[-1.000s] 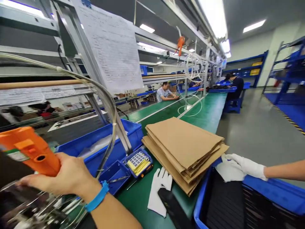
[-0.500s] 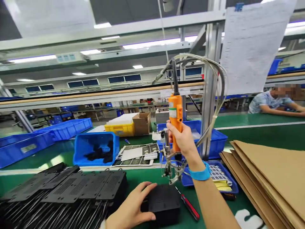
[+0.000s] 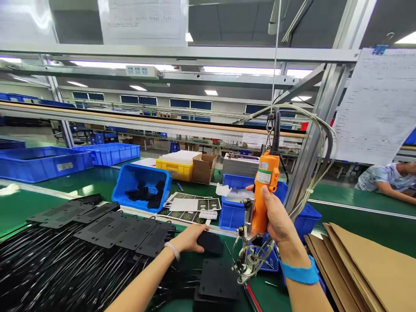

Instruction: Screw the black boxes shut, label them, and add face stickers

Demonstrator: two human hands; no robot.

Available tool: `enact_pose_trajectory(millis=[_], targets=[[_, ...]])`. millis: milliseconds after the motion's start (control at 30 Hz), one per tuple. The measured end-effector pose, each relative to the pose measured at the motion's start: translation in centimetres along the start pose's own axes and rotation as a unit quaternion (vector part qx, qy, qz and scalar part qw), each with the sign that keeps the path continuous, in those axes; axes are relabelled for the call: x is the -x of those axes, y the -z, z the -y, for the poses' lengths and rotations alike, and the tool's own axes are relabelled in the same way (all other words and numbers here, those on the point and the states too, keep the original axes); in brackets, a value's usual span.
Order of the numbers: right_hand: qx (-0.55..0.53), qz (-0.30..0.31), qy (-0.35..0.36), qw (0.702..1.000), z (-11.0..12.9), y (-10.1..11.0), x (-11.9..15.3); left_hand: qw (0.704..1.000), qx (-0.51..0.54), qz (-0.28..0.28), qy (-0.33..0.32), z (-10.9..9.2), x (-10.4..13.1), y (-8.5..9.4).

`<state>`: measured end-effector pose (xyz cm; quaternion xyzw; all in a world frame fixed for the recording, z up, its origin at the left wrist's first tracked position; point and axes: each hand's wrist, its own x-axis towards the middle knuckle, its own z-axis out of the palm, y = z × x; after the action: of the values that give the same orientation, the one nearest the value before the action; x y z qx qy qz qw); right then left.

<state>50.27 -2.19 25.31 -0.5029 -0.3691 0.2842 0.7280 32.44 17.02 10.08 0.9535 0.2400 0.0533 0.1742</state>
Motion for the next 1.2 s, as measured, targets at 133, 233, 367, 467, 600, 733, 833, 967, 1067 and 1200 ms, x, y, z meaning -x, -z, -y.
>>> enact_pose_trajectory(millis=[133, 233, 367, 467, 600, 733, 833, 967, 1067, 1200], targets=[[0.008, -0.002, 0.037, 0.999, -1.8, -0.9, 0.0, 0.999, -0.018, 0.043, 0.003, 0.5, -1.1, -2.1], [0.008, -0.034, 0.096, 0.995, -2.9, -1.4, -0.5, 0.998, -0.023, 0.06, 0.005, 0.1, -1.8, -3.1], [0.014, -0.055, 0.12, 0.991, -3.7, -1.9, -1.1, 1.0, -0.011, 0.02, 0.01, -1.1, -1.0, -3.3], [0.026, -0.061, 0.13, 0.989, -4.1, -2.1, -1.4, 0.999, 0.028, -0.029, -0.006, -2.3, 1.8, -2.5], [0.041, -0.066, 0.137, 0.988, -4.9, -1.9, -1.3, 0.992, 0.098, -0.026, -0.07, -3.5, 6.4, -2.6], [0.048, -0.073, 0.138, 0.987, -5.5, -1.9, -1.2, 0.987, 0.139, 0.01, -0.083, -4.0, 8.6, -3.9], [0.052, -0.076, 0.136, 0.986, -5.8, -2.0, -1.2, 0.987, 0.147, 0.019, -0.061, -3.8, 8.7, -4.4], [0.055, -0.084, 0.127, 0.987, -6.3, -2.1, -1.1, 0.985, 0.158, 0.012, -0.066, -3.3, 8.4, -4.6], [0.055, -0.091, 0.127, 0.986, -6.9, -2.2, -0.7, 0.982, 0.173, -0.002, -0.071, -3.1, 8.4, -4.9], [0.052, -0.085, 0.133, 0.986, -7.5, -2.4, 0.1, 0.982, 0.177, -0.002, -0.067, -3.2, 8.6, -5.4]])
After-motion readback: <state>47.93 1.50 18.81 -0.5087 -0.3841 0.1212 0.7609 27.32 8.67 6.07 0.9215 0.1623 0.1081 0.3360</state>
